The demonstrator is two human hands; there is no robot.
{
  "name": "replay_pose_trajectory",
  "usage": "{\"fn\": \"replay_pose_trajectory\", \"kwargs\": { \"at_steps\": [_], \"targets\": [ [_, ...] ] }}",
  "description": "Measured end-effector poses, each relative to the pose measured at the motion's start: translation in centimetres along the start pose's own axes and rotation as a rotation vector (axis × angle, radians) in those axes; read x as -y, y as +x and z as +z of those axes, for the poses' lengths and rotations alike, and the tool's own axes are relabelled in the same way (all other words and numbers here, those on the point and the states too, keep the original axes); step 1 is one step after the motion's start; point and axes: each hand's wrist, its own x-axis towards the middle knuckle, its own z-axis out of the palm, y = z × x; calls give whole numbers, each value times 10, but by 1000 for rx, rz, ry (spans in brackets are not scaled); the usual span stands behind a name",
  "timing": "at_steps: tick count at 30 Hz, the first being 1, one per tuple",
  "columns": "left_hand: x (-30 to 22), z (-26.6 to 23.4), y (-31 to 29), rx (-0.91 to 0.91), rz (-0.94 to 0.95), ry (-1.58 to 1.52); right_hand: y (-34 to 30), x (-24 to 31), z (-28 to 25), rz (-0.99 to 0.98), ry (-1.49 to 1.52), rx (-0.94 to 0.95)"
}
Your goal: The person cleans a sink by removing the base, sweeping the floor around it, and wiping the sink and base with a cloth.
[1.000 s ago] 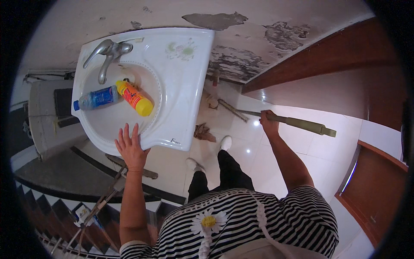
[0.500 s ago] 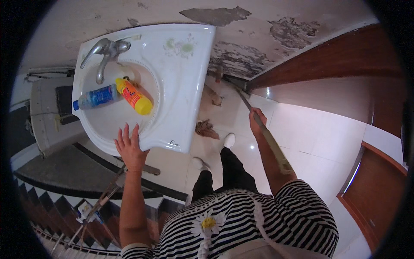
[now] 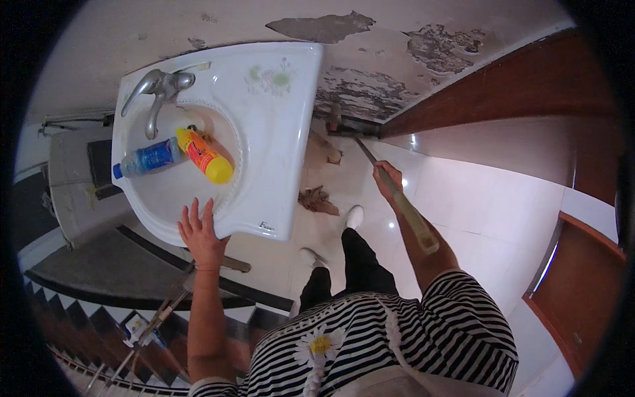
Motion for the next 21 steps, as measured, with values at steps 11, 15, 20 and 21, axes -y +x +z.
{"fn": "replay_pose_trajectory", "kwargs": {
  "at_steps": [11, 15, 20, 21],
  "targets": [
    [-3, -1, 0, 33, -23, -7, 0, 17, 6, -31, -57, -88],
    [3, 3, -3, 9, -13, 6, -12, -3, -3, 75, -139, 24],
    [1, 0, -3, 35, -33, 1, -62, 41, -13, 108, -29, -90],
    [1, 0, -3, 34, -33, 2, -68, 43, -15, 188, -8, -149]
  ]
}}
